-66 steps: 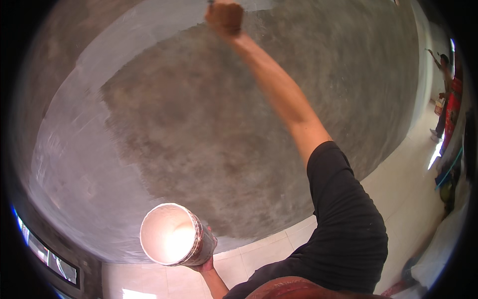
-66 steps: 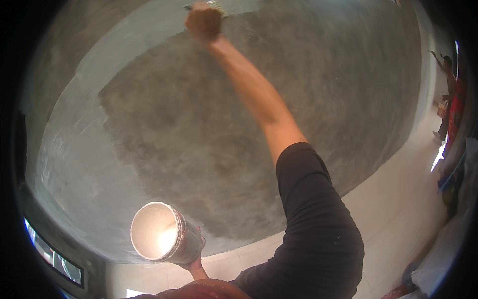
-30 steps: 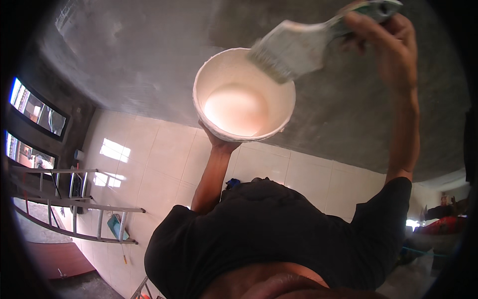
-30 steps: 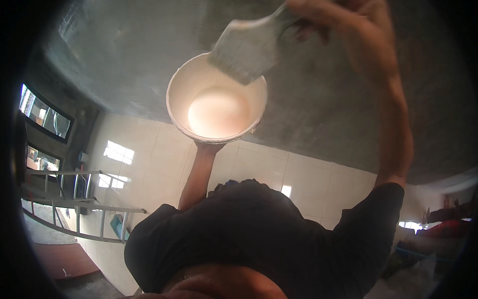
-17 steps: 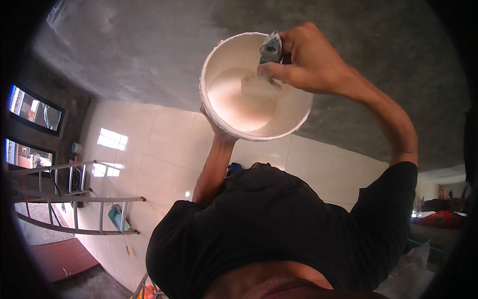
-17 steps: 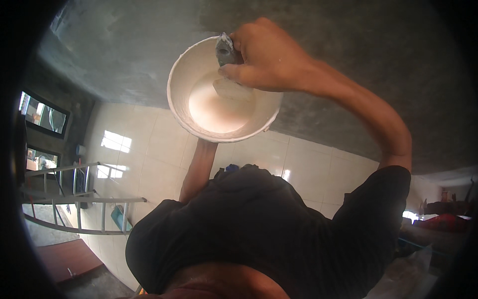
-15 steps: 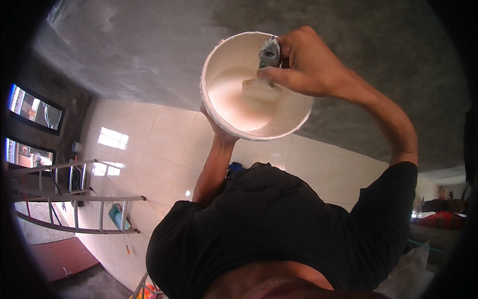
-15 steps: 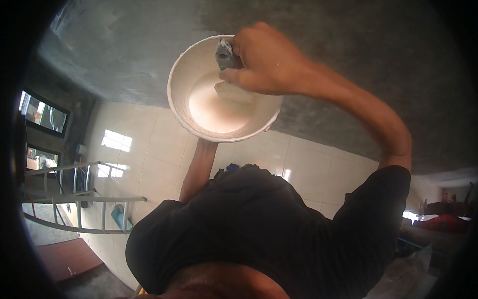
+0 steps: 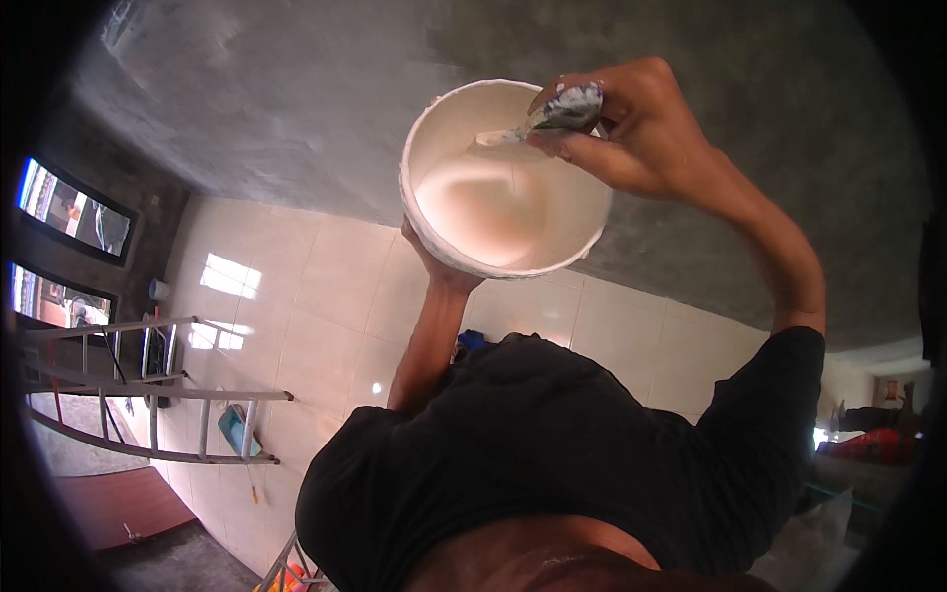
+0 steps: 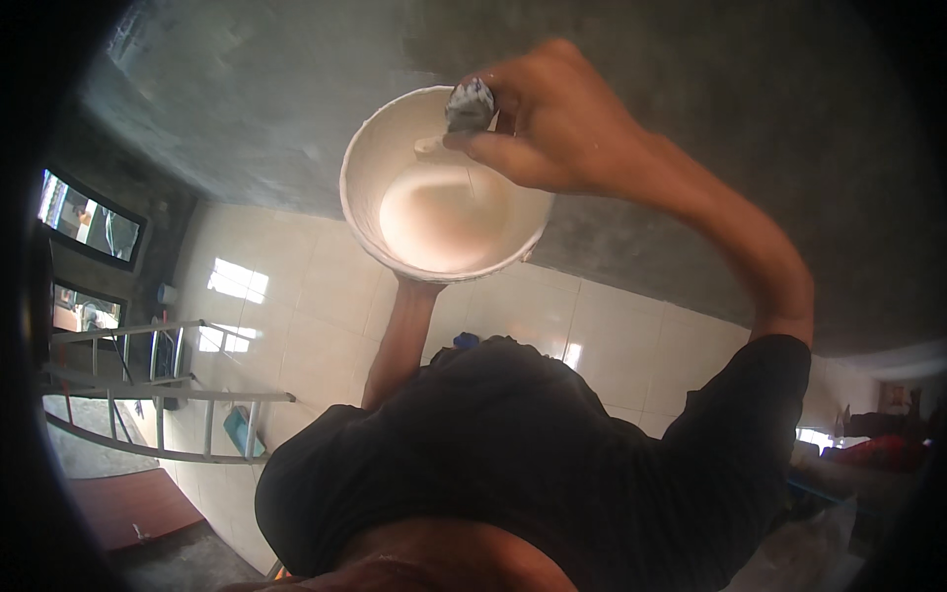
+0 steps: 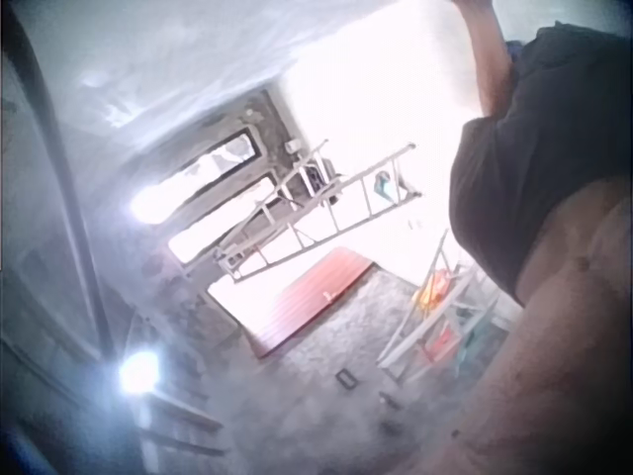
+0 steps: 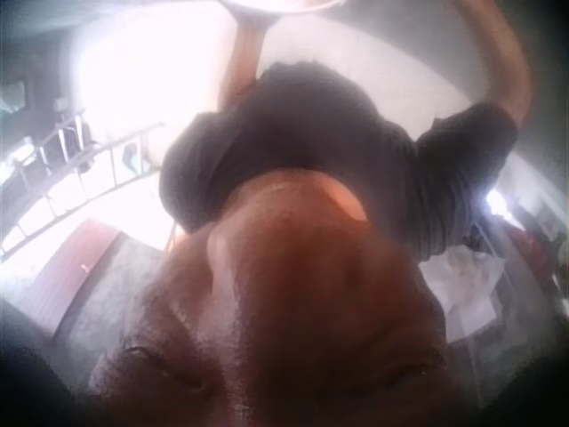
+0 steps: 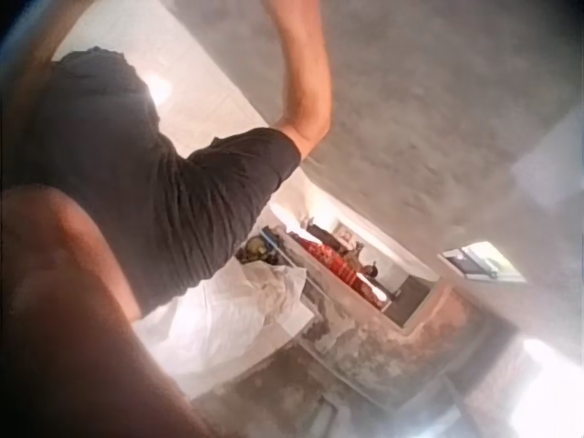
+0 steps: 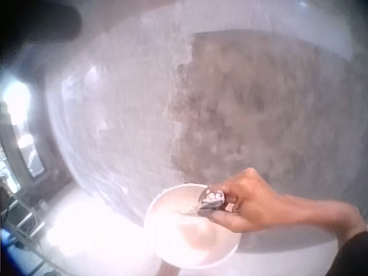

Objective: The person paints a ceiling using a paintbrush and a bucket of white paint. They repeatedly dip the brush into the bucket and apply paint to the ceiling surface in a repetitive manner.

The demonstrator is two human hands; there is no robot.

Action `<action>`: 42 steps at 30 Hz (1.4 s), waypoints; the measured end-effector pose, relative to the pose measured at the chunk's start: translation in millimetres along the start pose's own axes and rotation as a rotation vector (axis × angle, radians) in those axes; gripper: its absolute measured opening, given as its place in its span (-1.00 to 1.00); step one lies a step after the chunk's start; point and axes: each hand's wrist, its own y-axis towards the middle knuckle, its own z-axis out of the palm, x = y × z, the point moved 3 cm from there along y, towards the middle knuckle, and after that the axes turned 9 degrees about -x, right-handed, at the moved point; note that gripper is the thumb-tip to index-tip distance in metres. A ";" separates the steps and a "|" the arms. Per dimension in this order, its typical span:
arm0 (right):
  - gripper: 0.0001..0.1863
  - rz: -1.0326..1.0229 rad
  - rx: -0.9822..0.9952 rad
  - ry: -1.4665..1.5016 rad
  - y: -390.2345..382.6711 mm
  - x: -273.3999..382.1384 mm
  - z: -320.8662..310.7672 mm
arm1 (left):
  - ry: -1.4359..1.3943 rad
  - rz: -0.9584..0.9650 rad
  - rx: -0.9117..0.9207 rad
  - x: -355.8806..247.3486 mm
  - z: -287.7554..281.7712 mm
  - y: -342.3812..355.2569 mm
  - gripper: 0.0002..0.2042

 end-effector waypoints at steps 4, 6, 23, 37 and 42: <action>-0.78 -0.398 -0.171 -0.142 -1.7 0.7 0.9 | -0.696 -0.622 -0.233 21.2 3.0 -8.2 -0.15; -0.74 -0.484 -0.159 -0.250 -5.6 6.8 -1.2 | -0.774 -0.707 -0.212 31.4 -8.2 -13.1 -0.14; -0.81 0.548 -0.061 0.575 -11.2 -11.1 -0.6 | -0.699 -0.730 -0.286 51.5 -31.5 -11.5 0.02; -0.79 -0.141 -0.212 0.051 -6.7 -19.4 -3.4 | -0.814 -0.743 -0.275 53.9 -33.9 -13.4 -0.07; -0.79 -0.368 -0.279 -0.211 -14.3 -3.5 3.1 | -0.756 -0.712 -0.254 53.3 -31.4 -15.7 -0.06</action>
